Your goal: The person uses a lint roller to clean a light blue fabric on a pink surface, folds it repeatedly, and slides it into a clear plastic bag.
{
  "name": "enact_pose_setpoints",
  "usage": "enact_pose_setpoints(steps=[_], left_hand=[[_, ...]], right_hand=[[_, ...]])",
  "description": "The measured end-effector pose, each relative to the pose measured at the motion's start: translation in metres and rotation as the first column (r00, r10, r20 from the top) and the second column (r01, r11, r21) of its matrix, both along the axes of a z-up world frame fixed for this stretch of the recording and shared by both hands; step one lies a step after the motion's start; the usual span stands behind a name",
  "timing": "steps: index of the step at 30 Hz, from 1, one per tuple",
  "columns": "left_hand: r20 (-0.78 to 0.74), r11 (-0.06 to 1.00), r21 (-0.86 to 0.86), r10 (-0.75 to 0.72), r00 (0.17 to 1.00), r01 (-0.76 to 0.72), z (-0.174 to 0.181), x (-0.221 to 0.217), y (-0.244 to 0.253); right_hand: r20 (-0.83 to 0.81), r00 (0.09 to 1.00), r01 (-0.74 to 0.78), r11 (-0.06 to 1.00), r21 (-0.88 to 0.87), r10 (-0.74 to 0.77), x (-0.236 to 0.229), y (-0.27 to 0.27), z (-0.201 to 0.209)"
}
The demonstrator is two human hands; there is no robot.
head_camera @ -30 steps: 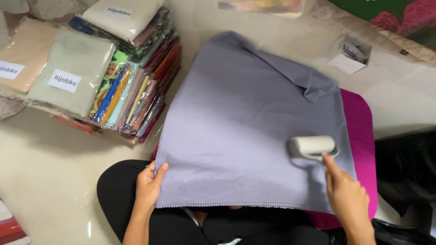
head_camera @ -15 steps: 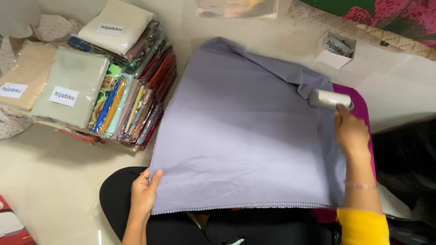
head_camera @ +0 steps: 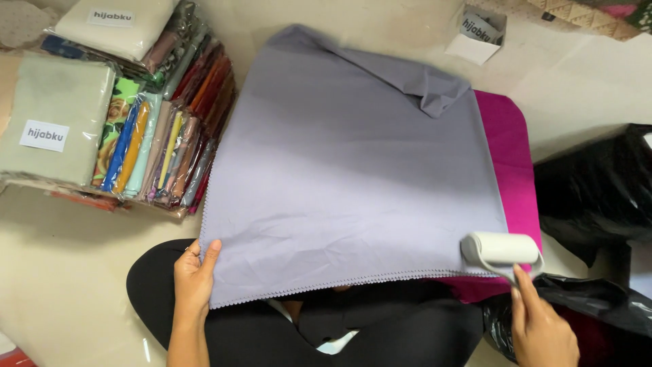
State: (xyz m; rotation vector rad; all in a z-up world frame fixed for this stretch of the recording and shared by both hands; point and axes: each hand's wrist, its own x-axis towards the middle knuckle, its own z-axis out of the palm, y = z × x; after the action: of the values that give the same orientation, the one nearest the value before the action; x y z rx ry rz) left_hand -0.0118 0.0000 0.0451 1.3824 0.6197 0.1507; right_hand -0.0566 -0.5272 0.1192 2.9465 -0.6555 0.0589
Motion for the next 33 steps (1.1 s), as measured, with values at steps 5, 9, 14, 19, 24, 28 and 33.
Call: enact_pose_setpoints(steps=[5, 9, 14, 19, 24, 28, 33], left_hand=[[0.011, 0.999, -0.033, 0.008, 1.000, -0.008, -0.002, -0.004, 0.001], [-0.131, 0.973, -0.228, -0.062, 0.989, 0.030, 0.002, -0.007, 0.013], [0.050, 0.939, -0.319, -0.117, 0.992, 0.127, 0.003, 0.010, 0.020], [0.306, 0.889, -0.399, -0.101, 0.947, 0.224, 0.037, 0.044, 0.009], [0.456, 0.861, -0.417, -0.078, 0.887, 0.290, 0.053, 0.063, 0.010], [0.502, 0.822, -0.464, -0.062, 0.862, 0.330, 0.067, 0.078, 0.008], [0.431, 0.834, -0.500, 0.005, 0.902, 0.234, 0.084, 0.085, 0.011]], right_hand=[[-0.031, 0.993, -0.104, 0.985, 0.138, 0.110, 0.106, 0.000, 0.008], [0.105, 0.988, -0.125, 0.982, 0.145, 0.110, 0.199, -0.025, -0.006], [0.180, 0.982, -0.070, 0.991, 0.112, 0.049, 0.244, -0.056, -0.020], [0.257, 0.952, -0.183, 0.982, 0.053, 0.163, 0.201, -0.009, -0.004], [0.087, 0.994, -0.085, 0.979, 0.183, 0.070, 0.156, -0.029, -0.048], [-0.086, 0.989, 0.143, 0.924, 0.355, -0.120, 0.144, -0.011, -0.021], [-0.031, 0.981, 0.133, 0.546, 0.827, -0.191, 0.129, -0.008, -0.010]])
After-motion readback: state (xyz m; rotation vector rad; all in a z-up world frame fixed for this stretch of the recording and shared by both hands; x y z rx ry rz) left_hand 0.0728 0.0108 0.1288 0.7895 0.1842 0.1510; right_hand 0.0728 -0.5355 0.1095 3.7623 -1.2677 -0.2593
